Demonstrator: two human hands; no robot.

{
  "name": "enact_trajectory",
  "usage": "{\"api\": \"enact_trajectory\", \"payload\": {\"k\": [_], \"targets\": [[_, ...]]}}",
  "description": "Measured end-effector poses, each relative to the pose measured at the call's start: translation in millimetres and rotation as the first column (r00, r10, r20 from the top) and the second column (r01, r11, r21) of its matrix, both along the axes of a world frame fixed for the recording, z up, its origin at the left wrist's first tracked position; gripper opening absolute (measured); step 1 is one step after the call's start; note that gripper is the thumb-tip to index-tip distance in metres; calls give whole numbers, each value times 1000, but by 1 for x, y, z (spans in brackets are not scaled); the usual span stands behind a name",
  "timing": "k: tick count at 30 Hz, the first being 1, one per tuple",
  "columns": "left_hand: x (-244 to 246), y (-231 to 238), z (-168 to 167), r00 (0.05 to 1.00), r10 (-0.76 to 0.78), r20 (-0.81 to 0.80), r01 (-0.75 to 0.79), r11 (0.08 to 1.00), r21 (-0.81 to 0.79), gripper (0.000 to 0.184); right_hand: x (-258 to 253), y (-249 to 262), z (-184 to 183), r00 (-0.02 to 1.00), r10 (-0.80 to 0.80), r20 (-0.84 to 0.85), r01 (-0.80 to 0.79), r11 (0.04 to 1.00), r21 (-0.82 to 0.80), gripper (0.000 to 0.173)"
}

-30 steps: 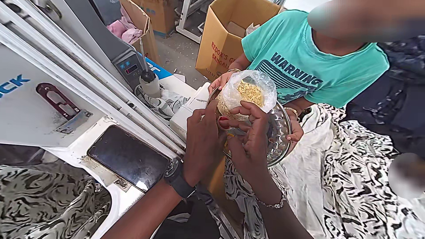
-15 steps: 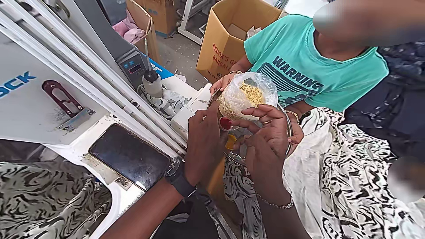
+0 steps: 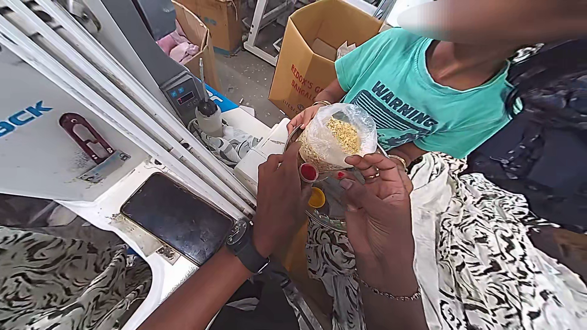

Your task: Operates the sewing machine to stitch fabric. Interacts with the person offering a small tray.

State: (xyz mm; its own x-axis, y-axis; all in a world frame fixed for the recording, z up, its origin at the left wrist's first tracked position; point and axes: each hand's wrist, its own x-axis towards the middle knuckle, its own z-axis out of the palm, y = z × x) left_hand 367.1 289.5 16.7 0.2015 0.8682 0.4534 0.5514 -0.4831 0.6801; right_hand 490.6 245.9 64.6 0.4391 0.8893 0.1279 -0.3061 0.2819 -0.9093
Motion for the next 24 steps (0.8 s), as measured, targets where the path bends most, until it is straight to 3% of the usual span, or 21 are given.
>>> {"api": "enact_trajectory", "payload": {"k": [24], "targets": [[0, 1, 0, 1000, 17, -23, -17, 1000, -3, 72, 3, -15, 4, 998, 32, -51, -31, 999, 19, 35]]}}
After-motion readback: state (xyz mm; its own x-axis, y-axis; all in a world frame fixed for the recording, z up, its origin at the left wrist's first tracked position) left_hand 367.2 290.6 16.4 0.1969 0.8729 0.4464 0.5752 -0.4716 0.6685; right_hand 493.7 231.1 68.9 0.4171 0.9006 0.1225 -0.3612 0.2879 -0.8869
